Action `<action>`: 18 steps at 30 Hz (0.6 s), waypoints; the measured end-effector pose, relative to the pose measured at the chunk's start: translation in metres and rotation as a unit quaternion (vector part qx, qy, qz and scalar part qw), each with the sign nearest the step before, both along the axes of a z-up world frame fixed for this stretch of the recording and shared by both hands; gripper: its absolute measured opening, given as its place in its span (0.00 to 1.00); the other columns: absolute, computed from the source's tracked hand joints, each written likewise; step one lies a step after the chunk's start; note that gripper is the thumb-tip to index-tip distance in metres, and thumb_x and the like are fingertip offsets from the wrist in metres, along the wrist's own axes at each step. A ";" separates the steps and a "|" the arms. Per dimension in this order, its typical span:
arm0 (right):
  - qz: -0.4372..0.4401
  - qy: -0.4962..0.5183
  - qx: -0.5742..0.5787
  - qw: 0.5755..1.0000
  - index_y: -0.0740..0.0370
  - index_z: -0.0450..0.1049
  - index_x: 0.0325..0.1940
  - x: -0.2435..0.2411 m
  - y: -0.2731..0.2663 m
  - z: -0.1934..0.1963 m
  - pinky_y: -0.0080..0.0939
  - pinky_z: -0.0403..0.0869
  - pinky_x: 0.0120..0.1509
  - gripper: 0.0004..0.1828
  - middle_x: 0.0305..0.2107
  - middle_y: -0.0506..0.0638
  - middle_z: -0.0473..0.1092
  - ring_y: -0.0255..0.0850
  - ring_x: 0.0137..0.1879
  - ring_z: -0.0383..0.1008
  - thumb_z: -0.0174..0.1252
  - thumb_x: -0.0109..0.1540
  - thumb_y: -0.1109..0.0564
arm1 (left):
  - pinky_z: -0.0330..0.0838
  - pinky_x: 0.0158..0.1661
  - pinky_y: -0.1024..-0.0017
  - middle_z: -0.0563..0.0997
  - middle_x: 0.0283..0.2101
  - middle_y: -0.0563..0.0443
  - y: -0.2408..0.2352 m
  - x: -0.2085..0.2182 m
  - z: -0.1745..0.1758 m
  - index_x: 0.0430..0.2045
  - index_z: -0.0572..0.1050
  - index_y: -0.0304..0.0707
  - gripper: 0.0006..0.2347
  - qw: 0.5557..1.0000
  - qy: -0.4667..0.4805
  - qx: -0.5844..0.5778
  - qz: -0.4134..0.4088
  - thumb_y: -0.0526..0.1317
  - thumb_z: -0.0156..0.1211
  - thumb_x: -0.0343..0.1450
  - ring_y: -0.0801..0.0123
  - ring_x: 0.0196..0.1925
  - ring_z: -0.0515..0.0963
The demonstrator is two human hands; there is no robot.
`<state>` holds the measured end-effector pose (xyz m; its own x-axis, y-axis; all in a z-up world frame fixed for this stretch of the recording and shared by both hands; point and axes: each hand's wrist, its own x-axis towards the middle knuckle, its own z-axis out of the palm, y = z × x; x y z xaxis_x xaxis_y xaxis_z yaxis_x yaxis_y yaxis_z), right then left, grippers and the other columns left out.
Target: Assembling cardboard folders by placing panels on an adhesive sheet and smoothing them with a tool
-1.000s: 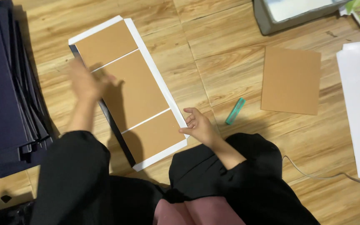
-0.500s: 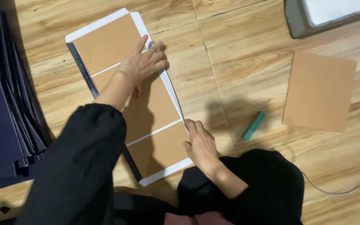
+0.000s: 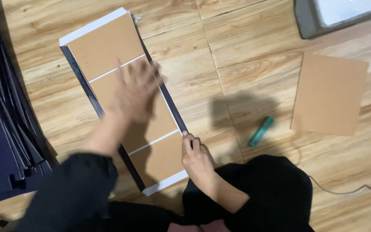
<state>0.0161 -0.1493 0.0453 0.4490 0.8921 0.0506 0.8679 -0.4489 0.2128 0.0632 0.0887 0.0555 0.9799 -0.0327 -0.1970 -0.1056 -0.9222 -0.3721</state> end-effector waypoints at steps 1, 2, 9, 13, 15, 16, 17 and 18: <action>0.005 -0.005 0.001 1.000 0.76 0.65 0.50 0.000 0.000 0.001 0.33 0.64 0.27 0.21 0.34 0.59 0.62 0.44 0.34 0.65 0.43 0.53 0.66 | 0.37 0.55 0.36 0.55 0.62 0.57 -0.018 -0.010 0.006 0.56 0.57 0.60 0.37 0.992 -0.035 -0.119 -0.031 0.58 0.55 0.50 0.53 0.65 0.49; 0.010 -0.010 0.002 1.000 0.77 0.65 0.50 -0.001 -0.001 0.002 0.33 0.64 0.27 0.21 0.34 0.59 0.62 0.44 0.33 0.65 0.42 0.53 0.67 | 0.43 0.53 0.38 0.58 0.61 0.52 -0.036 -0.021 0.012 0.58 0.54 0.55 0.33 0.967 -0.071 -0.236 -0.062 0.56 0.45 0.56 0.51 0.64 0.50; -0.092 0.186 0.052 0.977 0.72 0.66 0.48 0.029 -0.026 0.000 0.26 0.61 0.26 0.19 0.29 0.50 0.61 0.39 0.30 0.63 0.35 0.59 0.61 | 0.31 0.58 0.39 0.46 0.66 0.61 -0.060 -0.057 -0.037 0.62 0.45 0.58 0.30 0.950 -0.066 -0.301 0.040 0.61 0.36 0.64 0.61 0.67 0.41; -0.365 0.119 0.034 0.923 0.65 0.63 0.44 0.086 -0.099 0.013 0.45 0.66 0.35 0.22 0.33 0.53 0.60 0.47 0.36 0.64 0.53 0.51 0.50 | 0.34 0.62 0.53 0.52 0.65 0.59 -0.057 -0.059 -0.053 0.61 0.49 0.50 0.23 0.933 -0.139 -0.330 0.034 0.48 0.31 0.69 0.64 0.66 0.48; -0.533 0.175 0.090 0.823 0.61 0.53 0.47 0.093 -0.123 -0.012 0.54 0.72 0.41 0.36 0.41 0.53 0.57 0.54 0.44 0.69 0.61 0.48 0.39 | 0.36 0.62 0.56 0.55 0.64 0.59 -0.057 -0.062 -0.056 0.60 0.52 0.49 0.22 0.927 -0.163 -0.335 0.036 0.43 0.32 0.69 0.65 0.66 0.50; -0.475 0.182 0.132 0.851 0.62 0.60 0.41 0.090 -0.121 -0.022 0.55 0.69 0.40 0.23 0.33 0.54 0.61 0.55 0.41 0.69 0.57 0.52 0.46 | 0.39 0.62 0.56 0.58 0.62 0.59 -0.057 -0.064 -0.054 0.58 0.55 0.50 0.21 0.925 -0.182 -0.331 0.043 0.42 0.35 0.68 0.64 0.65 0.53; -0.413 0.186 0.171 0.875 0.63 0.66 0.34 0.089 -0.120 -0.032 0.55 0.66 0.40 0.11 0.25 0.56 0.64 0.56 0.37 0.68 0.53 0.55 0.53 | 0.41 0.62 0.57 0.61 0.60 0.60 -0.058 -0.064 -0.054 0.56 0.59 0.50 0.19 0.922 -0.202 -0.328 0.050 0.40 0.38 0.68 0.64 0.64 0.55; -0.411 0.184 0.172 0.876 0.63 0.66 0.34 0.089 -0.091 -0.013 0.55 0.66 0.40 0.11 0.25 0.56 0.64 0.56 0.37 0.68 0.53 0.55 0.53 | 0.41 0.62 0.57 0.61 0.60 0.60 -0.056 -0.060 -0.051 0.56 0.59 0.50 0.19 0.921 -0.205 -0.328 0.050 0.40 0.38 0.68 0.64 0.64 0.55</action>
<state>0.1051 -0.2402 0.0321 0.9750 0.2205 -0.0290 0.2034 -0.9370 -0.2838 0.0030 0.0325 0.0045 0.9720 0.0824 0.2201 0.0183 -0.9602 0.2786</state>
